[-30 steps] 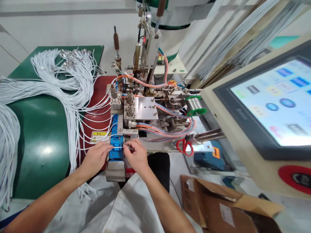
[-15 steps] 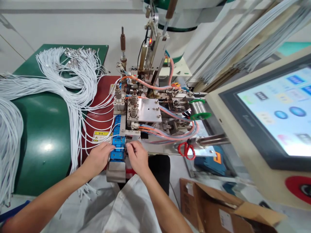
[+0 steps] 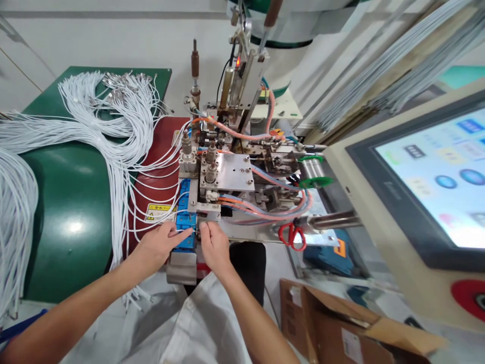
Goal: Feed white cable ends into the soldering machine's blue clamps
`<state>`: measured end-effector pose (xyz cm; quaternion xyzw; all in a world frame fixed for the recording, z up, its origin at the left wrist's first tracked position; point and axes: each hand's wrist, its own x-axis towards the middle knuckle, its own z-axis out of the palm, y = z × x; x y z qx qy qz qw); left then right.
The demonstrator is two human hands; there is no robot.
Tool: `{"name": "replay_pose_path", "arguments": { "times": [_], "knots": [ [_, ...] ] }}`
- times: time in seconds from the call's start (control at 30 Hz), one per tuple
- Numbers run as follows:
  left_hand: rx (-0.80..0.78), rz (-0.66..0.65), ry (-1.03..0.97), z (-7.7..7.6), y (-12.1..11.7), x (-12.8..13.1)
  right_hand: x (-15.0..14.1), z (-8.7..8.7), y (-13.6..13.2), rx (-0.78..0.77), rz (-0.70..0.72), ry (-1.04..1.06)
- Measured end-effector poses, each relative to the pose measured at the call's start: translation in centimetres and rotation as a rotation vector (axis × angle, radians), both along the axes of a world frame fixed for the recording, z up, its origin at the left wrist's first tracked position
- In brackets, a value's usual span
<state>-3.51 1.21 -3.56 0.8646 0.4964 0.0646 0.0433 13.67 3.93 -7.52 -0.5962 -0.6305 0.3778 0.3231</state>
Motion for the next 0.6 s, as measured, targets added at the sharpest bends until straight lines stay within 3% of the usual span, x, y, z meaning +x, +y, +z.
{"name": "replay_pose_path", "arguments": {
  "times": [0.3, 0.43, 0.6],
  "knots": [
    [0.180, 0.006, -0.061, -0.5, 0.2, 0.1, -1.2, -0.9, -0.2, 0.076, -0.064, 0.001],
    [0.128, 0.037, -0.098, 0.0, 0.4, 0.2, -0.6, -0.7, 0.0, 0.054, -0.068, 0.014],
    [0.061, 0.014, -0.081, 0.5, 0.2, -1.0, 0.7, 0.2, 0.1, 0.035, -0.198, 0.197]
  ]
}}
